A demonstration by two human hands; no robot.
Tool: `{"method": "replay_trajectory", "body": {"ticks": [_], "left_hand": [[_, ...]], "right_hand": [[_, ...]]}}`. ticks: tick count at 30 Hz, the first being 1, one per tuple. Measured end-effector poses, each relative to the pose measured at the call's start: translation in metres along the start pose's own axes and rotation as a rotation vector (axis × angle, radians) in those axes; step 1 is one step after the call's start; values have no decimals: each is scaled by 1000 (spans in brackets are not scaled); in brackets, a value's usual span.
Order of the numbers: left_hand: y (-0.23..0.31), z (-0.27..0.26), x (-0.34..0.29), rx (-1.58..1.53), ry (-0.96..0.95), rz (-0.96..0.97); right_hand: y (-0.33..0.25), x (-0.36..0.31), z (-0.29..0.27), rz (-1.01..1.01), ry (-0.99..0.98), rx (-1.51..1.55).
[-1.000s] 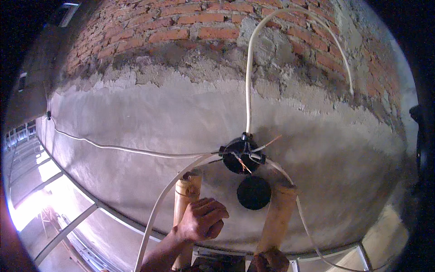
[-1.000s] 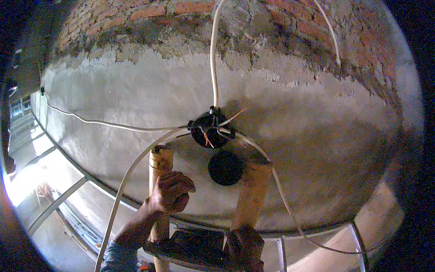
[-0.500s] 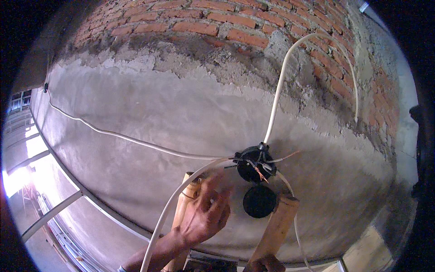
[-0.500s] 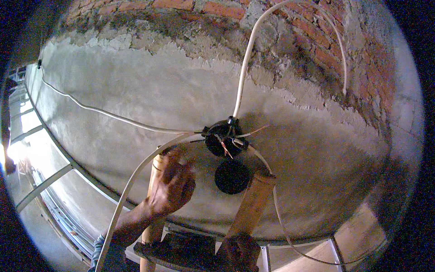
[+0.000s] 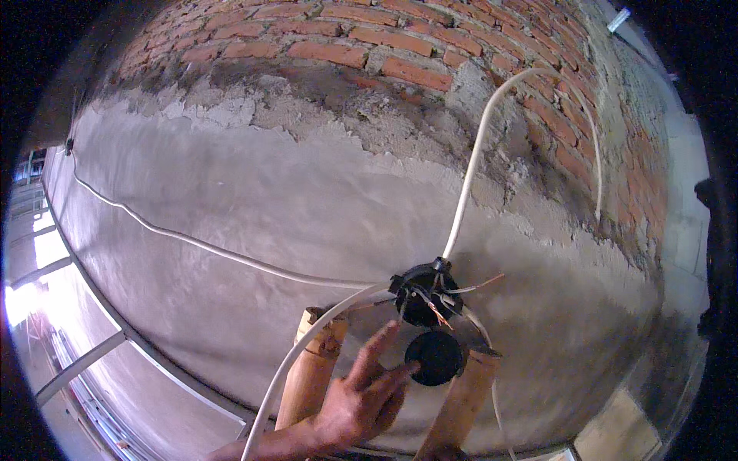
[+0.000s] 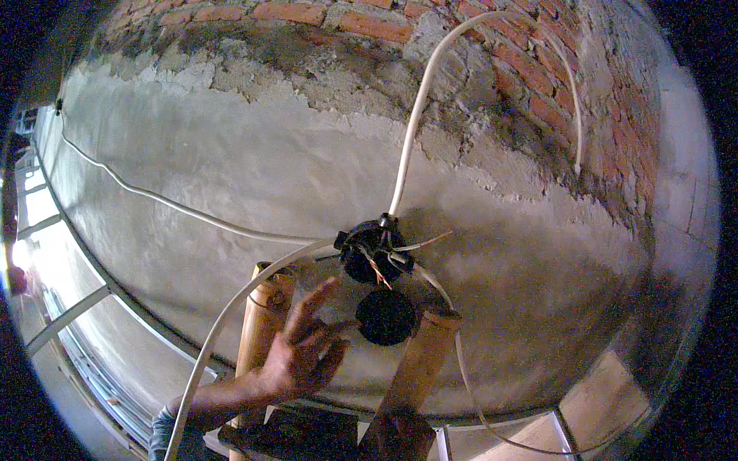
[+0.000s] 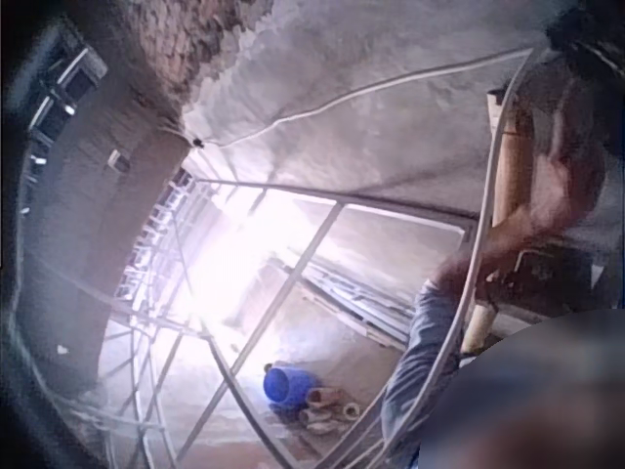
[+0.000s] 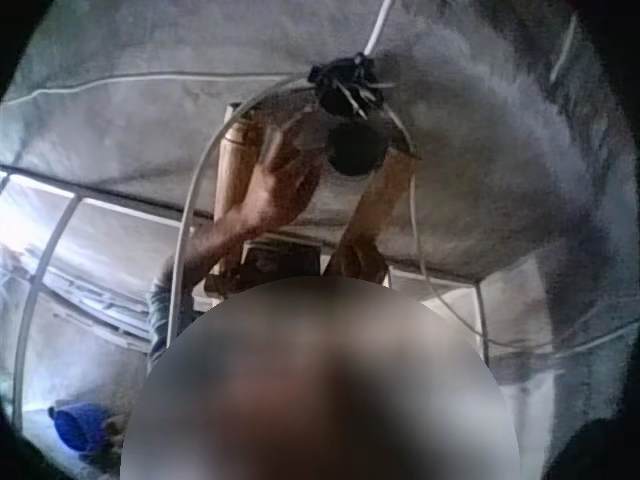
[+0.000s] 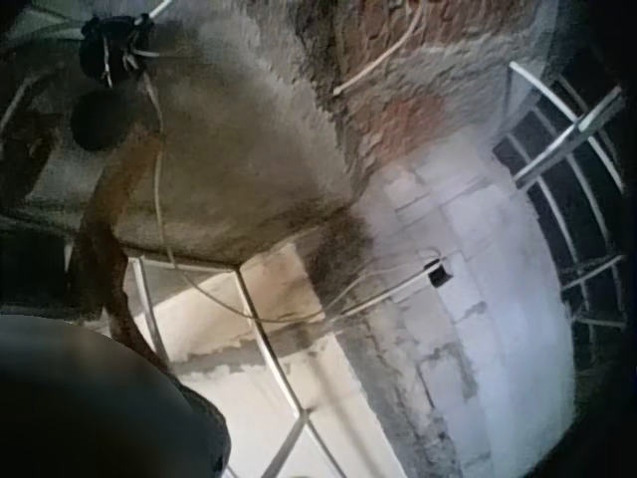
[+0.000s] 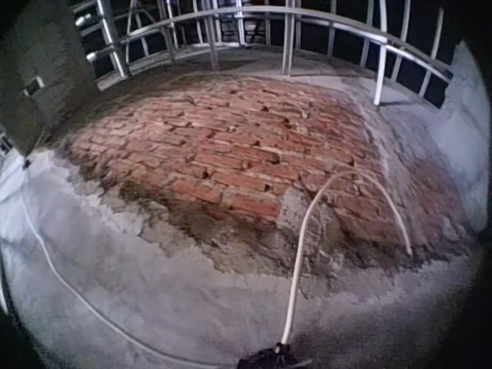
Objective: The person stands on a ladder and works on a ceiling electrical junction box. They strip white conduit and connect multiple wires to a black ceiling fixture using pliers and a screwdriver. The person repeatedly twists and secures wires within the junction box.
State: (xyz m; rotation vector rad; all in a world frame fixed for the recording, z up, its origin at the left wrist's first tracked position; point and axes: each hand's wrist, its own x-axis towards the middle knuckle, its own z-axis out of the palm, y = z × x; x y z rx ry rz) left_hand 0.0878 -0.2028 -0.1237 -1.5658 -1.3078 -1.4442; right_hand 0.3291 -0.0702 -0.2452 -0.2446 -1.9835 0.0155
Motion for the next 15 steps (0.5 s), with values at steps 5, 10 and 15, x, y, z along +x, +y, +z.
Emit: {"method": "replay_trajectory", "body": {"ticks": [5, 10, 15], "left_hand": [[-5, 15, -10, 10, -71, 69], [-3, 16, -11, 76, -185, 48], [-8, 2, -4, -26, -137, 81]], "right_hand": [[4, -3, -7, 52, -91, -38], [6, -4, -8, 55, -133, -71], [10, -9, -9, 41, -160, -124]]}}
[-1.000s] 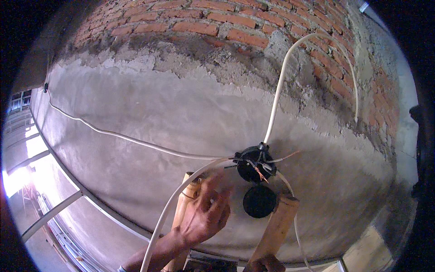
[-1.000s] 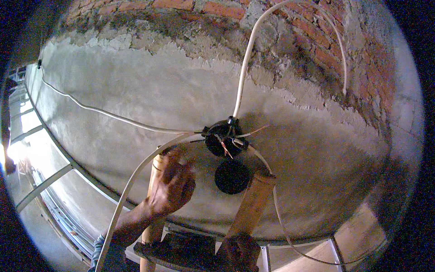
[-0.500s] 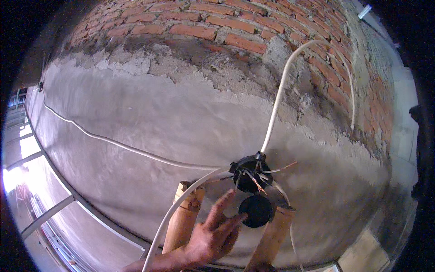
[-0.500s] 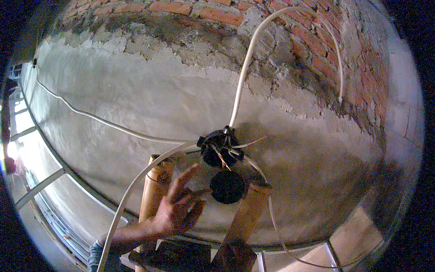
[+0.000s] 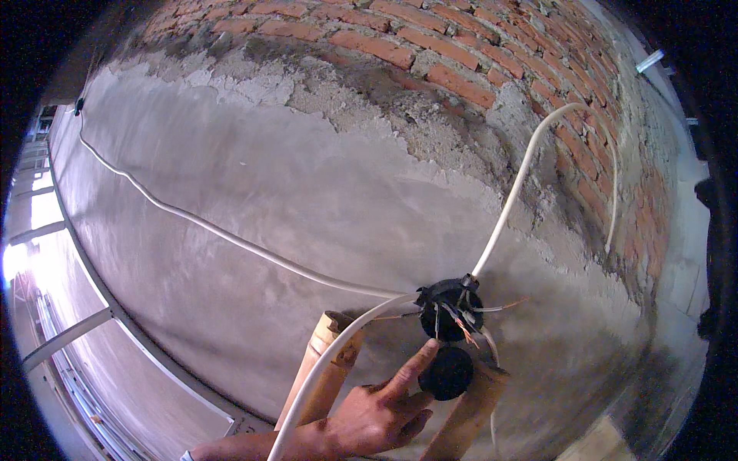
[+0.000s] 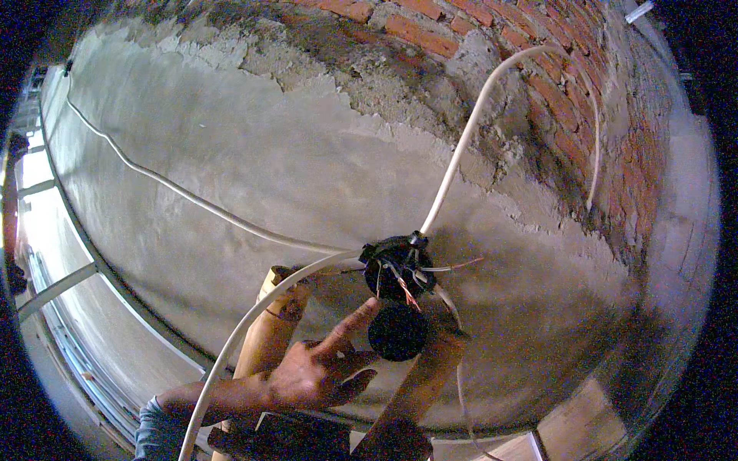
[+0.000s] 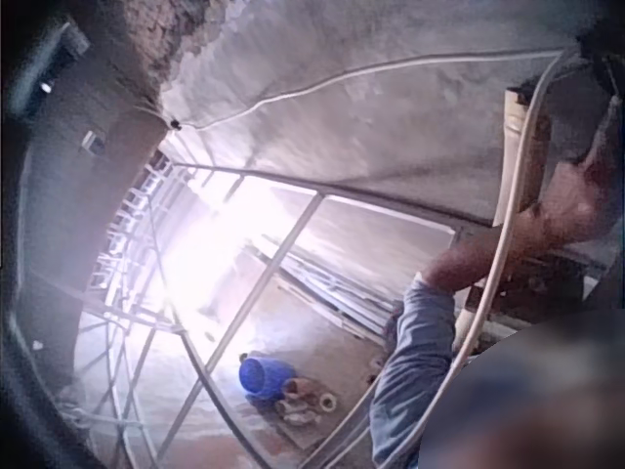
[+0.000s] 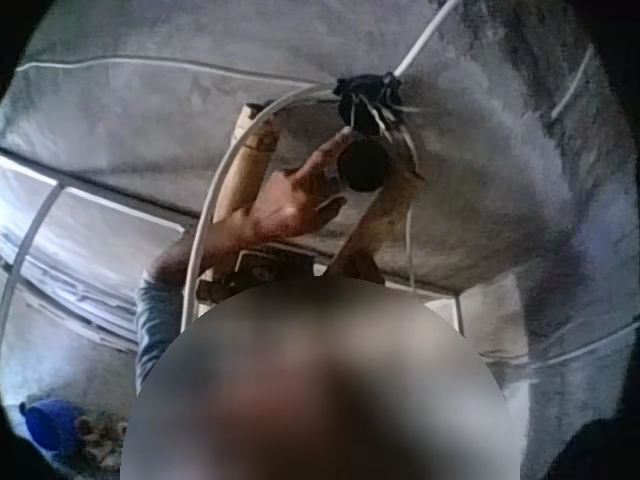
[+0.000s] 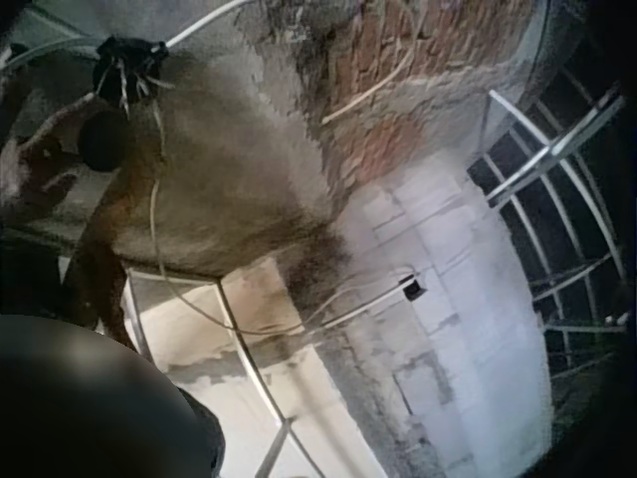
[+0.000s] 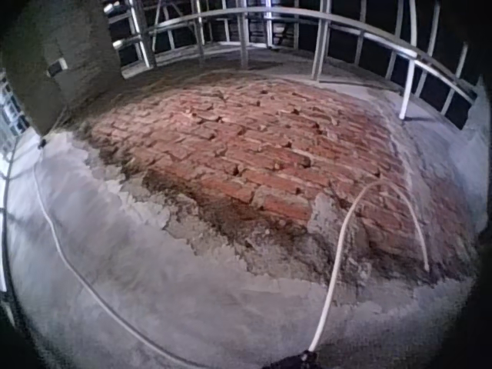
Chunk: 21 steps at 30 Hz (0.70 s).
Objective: The person stands on a ladder and works on a ceiling electrical junction box. They strip white conduit and connect multiple wires to a black ceiling fixture using pliers and a screwdriver. The person repeatedly twists and secures wires within the junction box.
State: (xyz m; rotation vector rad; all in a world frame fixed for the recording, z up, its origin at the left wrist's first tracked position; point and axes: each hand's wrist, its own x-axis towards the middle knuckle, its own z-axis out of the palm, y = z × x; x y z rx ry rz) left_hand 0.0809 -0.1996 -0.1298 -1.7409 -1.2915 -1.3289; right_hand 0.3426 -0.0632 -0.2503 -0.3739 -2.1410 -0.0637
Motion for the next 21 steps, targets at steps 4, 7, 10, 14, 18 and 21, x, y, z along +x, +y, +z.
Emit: {"method": "replay_trajectory", "body": {"ticks": [4, 7, 10, 14, 18, 21], "left_hand": [[-8, -20, 9, 206, 156, -105], [-7, -31, 12, 337, 71, -74], [-4, -37, 9, 271, 33, -84], [-1, -33, 4, -159, -103, -199], [5, -26, 2, -344, -153, -215], [5, -30, -1, -284, -127, -207]], "right_hand": [[3, -7, 2, 112, 23, 81], [4, -10, 4, 84, 23, -23], [4, -10, 6, 59, 34, -119], [5, -13, 9, 49, 72, -64], [13, -23, 13, 8, 39, -91], [24, -29, 22, -4, 140, -38]]}}
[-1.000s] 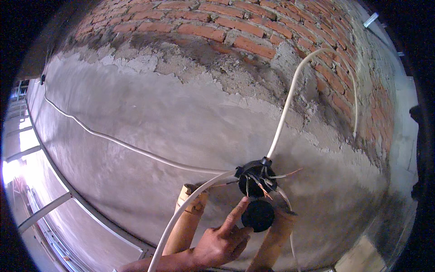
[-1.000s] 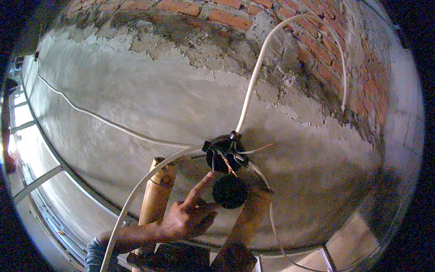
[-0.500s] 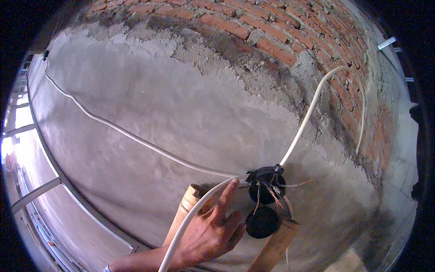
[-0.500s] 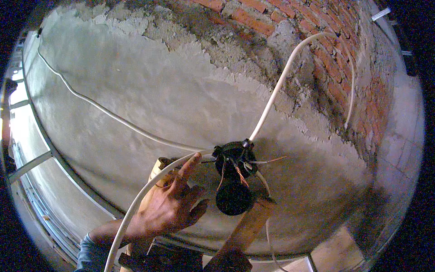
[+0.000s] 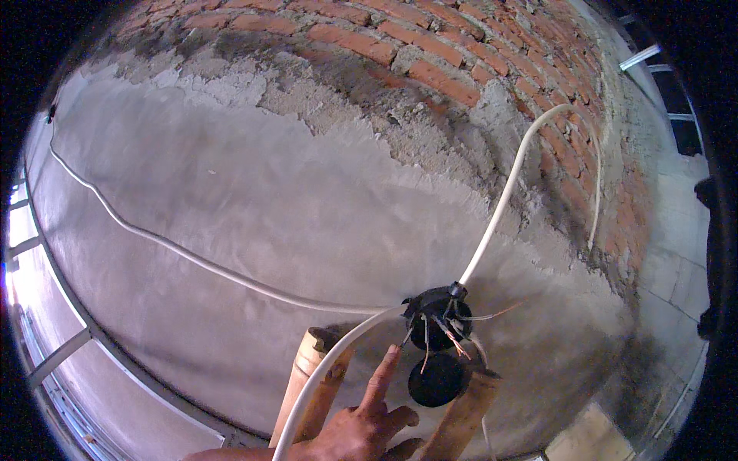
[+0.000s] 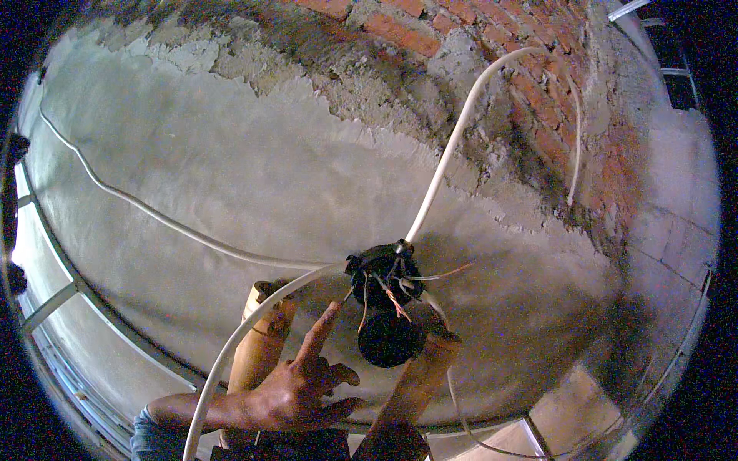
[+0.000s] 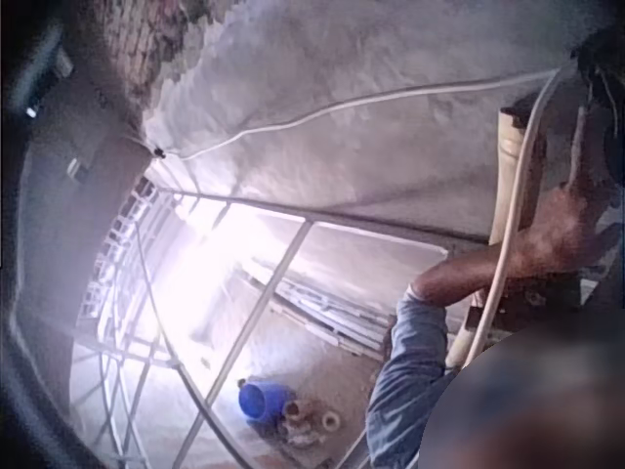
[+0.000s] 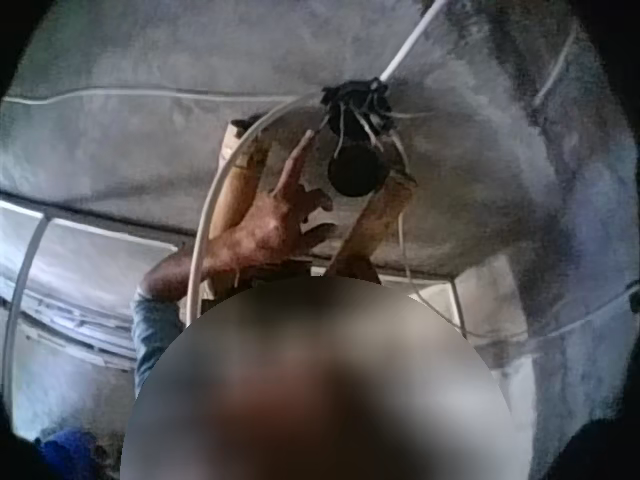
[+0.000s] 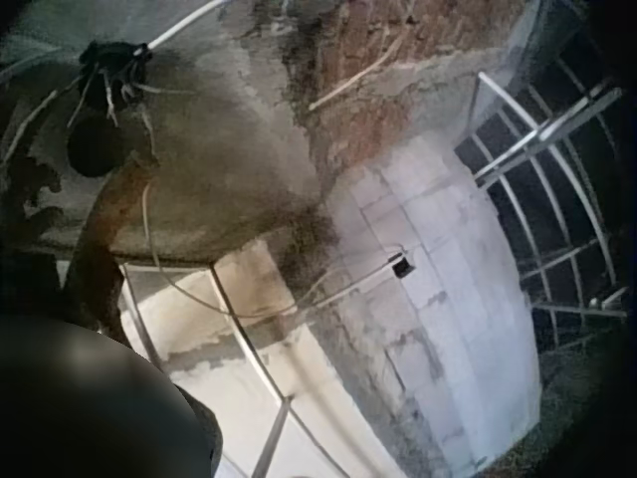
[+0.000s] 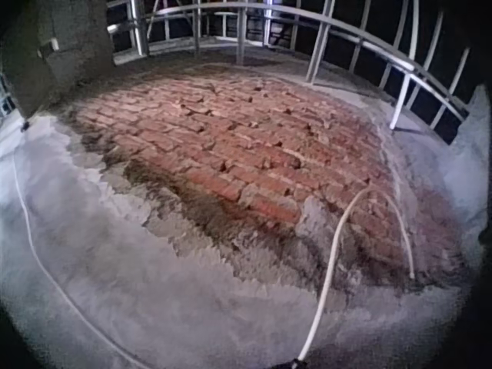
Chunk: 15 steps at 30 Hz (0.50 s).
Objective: The person stands on a ladder and works on a ceiling electrical junction box. They strip white conduit and connect multiple wires to a black ceiling fixture using pliers and a screwdriver. The person repeatedly twists and secures wires within the junction box.
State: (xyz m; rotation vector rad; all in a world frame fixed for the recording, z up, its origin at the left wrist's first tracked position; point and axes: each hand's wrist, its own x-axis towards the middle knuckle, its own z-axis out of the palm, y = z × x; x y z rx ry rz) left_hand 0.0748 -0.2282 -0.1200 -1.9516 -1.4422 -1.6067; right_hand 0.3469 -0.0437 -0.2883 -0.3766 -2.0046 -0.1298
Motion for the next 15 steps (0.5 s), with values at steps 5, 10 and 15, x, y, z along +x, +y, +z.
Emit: {"method": "replay_trajectory", "body": {"ticks": [5, 10, 15], "left_hand": [[-9, -12, 13, 712, 197, 266], [-13, -1, 50, 549, 233, 204], [-19, -18, 64, 390, 301, 134]], "right_hand": [[-11, 7, 2, -22, 72, 13], [-55, 29, -13, 114, -30, 2], [-66, 44, -16, 220, -170, 25]]}}
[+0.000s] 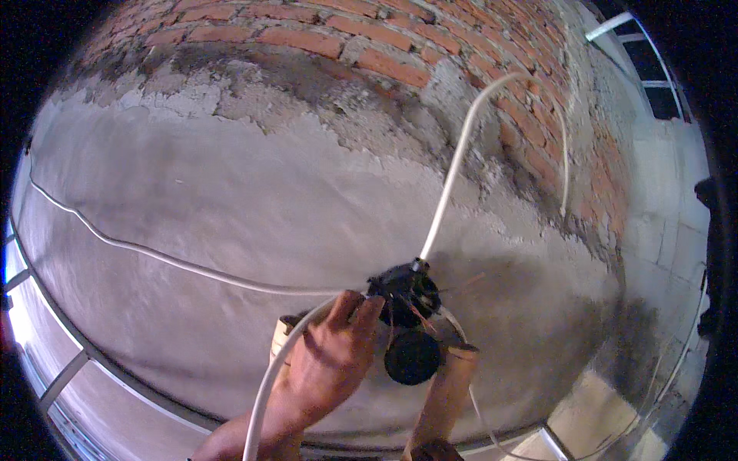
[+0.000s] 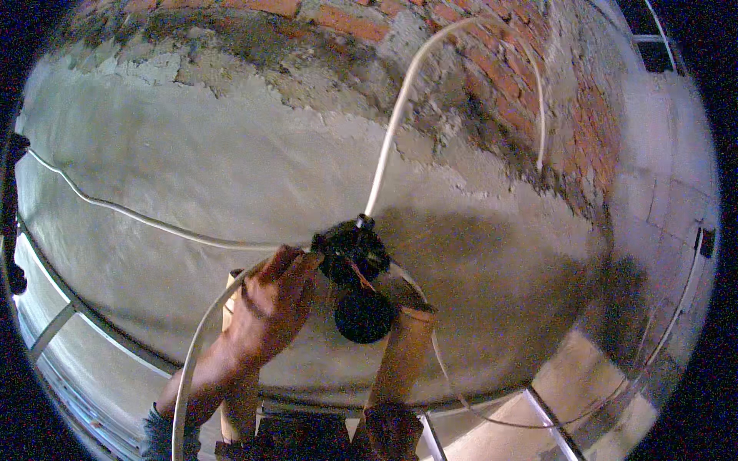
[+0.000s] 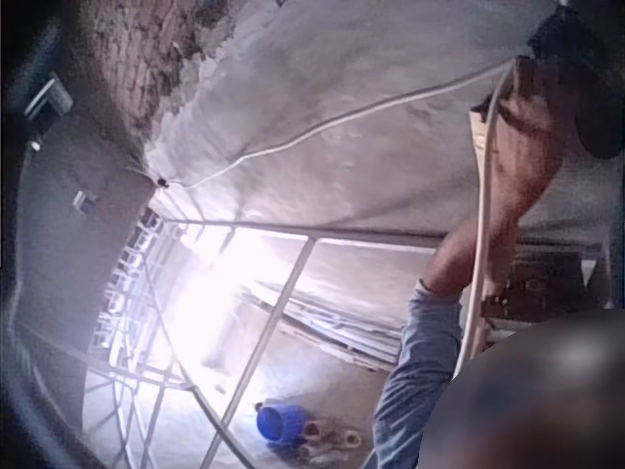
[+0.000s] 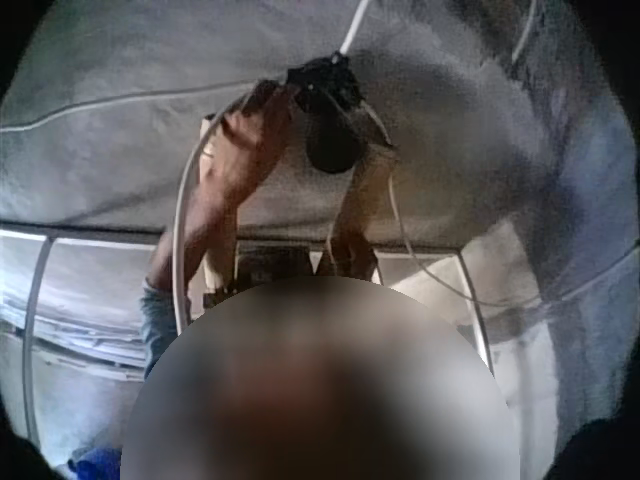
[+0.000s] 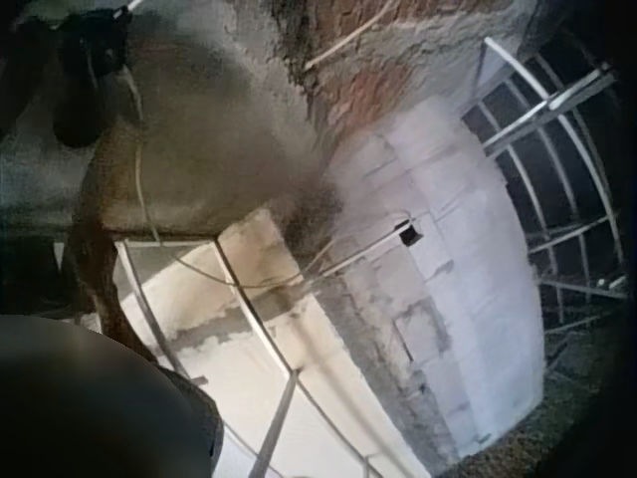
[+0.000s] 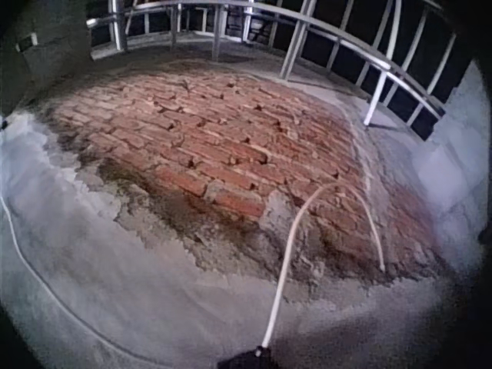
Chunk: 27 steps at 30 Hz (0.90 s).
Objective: The person stands on a ladder and works on a ceiling electrical junction box. They strip white conduit and connect multiple wires to a black ceiling fixture using pliers and a screwdriver. The person repeatedly twists and secures wires within the junction box.
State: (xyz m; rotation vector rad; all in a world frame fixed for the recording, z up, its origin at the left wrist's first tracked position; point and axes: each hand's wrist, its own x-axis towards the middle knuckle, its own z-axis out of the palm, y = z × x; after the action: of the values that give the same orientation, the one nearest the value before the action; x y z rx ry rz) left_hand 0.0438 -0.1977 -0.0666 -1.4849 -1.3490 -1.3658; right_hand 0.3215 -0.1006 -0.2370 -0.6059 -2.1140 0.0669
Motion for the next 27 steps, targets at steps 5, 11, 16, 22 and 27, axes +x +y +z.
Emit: {"method": "replay_trajectory", "body": {"ticks": [5, 11, 16, 22, 27], "left_hand": [[16, 6, 6, -101, 93, -6], [5, 3, 13, -25, 51, -38], [4, -2, 14, 8, 69, -36], [36, 10, 14, 415, 77, 12], [2, 21, 41, 214, 46, 174]], "right_hand": [[8, 9, 13, -371, 319, 39], [-3, 10, -7, 26, -32, 118], [-1, 26, -35, 55, -133, 312], [-16, 91, -78, -220, -33, 165], [-67, 190, -73, -645, 231, -212]]}}
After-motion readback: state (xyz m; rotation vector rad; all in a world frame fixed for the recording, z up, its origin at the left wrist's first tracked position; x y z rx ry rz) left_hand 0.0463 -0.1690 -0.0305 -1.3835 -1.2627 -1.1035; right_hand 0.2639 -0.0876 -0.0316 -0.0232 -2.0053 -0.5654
